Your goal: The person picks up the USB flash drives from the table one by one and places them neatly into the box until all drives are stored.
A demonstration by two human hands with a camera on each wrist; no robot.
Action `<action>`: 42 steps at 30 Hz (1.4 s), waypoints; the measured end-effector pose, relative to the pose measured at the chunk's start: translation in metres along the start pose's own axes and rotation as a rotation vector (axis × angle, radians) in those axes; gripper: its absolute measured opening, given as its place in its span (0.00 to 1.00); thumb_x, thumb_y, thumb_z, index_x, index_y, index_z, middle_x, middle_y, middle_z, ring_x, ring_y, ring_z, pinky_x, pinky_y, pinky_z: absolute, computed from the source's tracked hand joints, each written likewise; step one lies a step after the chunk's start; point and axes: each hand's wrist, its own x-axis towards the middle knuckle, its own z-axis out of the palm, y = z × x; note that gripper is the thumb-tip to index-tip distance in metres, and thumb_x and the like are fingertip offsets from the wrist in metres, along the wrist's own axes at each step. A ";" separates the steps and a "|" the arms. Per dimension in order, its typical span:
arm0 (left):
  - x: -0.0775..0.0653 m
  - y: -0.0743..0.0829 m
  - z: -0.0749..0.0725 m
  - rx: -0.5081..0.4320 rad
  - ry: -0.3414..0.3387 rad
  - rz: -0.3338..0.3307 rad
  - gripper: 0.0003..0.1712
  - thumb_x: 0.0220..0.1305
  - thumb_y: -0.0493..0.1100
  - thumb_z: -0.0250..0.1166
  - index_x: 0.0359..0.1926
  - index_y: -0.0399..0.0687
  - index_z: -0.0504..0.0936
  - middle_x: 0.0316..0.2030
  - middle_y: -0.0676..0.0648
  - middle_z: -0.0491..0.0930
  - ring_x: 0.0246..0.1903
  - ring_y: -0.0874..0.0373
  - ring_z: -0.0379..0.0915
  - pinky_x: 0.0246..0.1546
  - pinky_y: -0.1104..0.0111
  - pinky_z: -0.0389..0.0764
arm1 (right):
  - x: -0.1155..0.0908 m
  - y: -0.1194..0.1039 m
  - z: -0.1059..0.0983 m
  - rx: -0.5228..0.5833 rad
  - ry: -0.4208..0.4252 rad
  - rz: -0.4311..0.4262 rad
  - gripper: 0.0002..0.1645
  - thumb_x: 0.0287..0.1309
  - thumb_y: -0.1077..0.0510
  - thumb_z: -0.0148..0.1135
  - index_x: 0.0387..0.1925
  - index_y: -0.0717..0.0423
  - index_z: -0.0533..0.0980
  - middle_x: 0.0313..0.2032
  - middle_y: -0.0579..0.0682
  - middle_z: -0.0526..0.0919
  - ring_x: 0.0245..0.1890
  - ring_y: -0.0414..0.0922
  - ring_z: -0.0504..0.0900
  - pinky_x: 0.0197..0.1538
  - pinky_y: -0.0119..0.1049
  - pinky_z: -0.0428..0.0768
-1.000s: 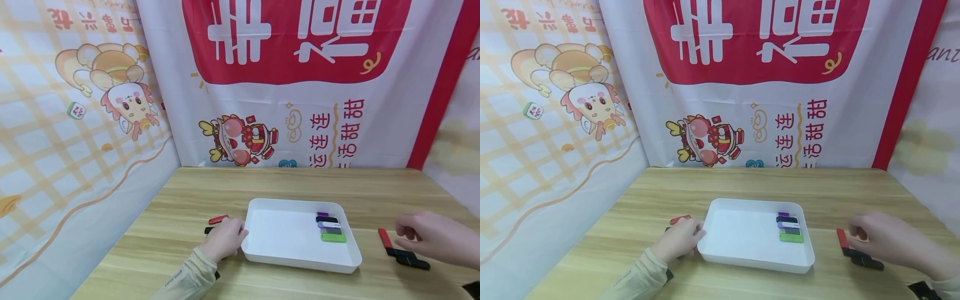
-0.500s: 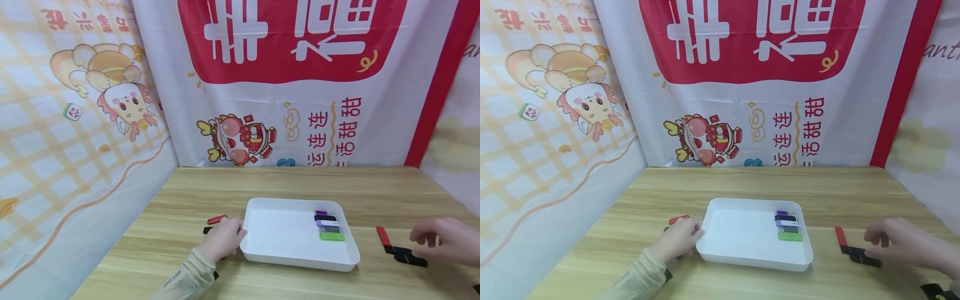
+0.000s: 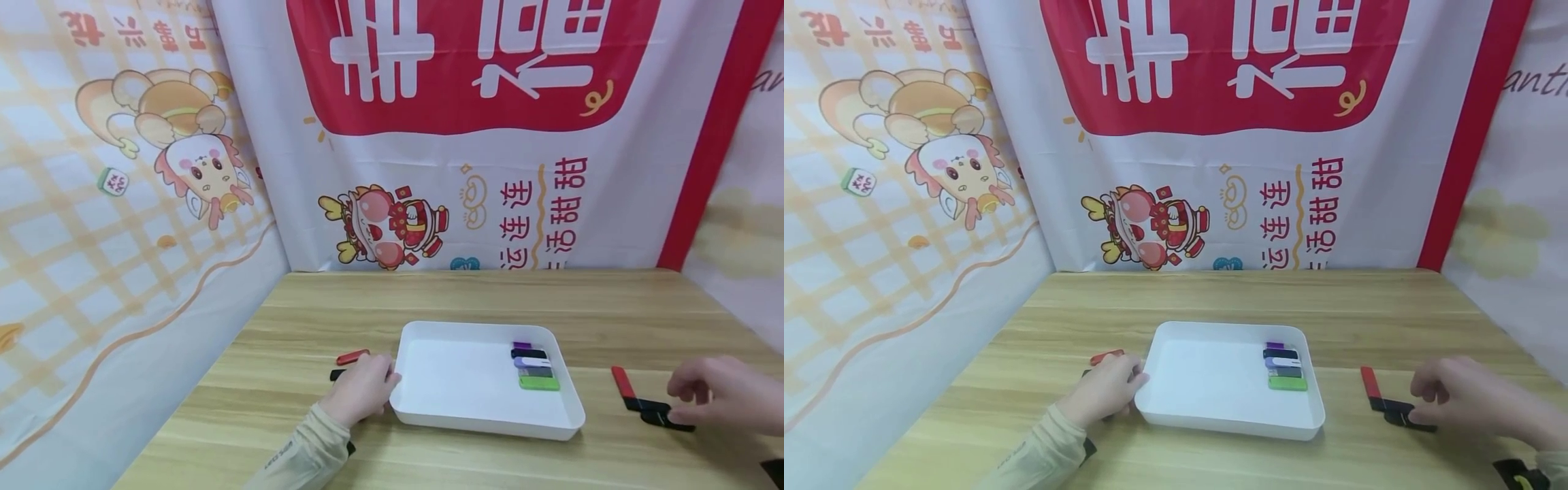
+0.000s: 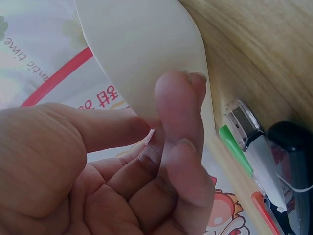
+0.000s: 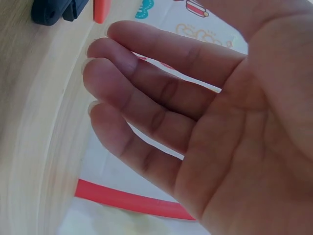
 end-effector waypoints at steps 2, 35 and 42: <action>-0.001 -0.001 0.000 -0.002 0.003 -0.004 0.12 0.71 0.42 0.59 0.28 0.49 0.73 0.18 0.50 0.72 0.13 0.61 0.74 0.14 0.68 0.73 | 0.001 0.001 0.000 0.010 -0.020 0.003 0.14 0.47 0.50 0.77 0.31 0.51 0.81 0.25 0.38 0.75 0.24 0.32 0.69 0.27 0.31 0.73; -0.002 0.001 0.000 -0.001 0.001 0.017 0.13 0.72 0.41 0.59 0.26 0.48 0.73 0.17 0.50 0.73 0.12 0.59 0.75 0.13 0.68 0.72 | 0.004 0.016 0.015 0.105 -0.178 0.089 0.12 0.44 0.57 0.78 0.29 0.49 0.80 0.23 0.41 0.75 0.23 0.37 0.71 0.29 0.33 0.73; -0.003 0.000 0.000 -0.002 -0.002 0.008 0.13 0.72 0.42 0.59 0.27 0.49 0.73 0.17 0.50 0.72 0.12 0.60 0.75 0.13 0.68 0.72 | 0.006 0.015 0.015 0.116 -0.185 0.091 0.11 0.45 0.57 0.77 0.29 0.49 0.80 0.23 0.41 0.76 0.23 0.37 0.72 0.29 0.33 0.73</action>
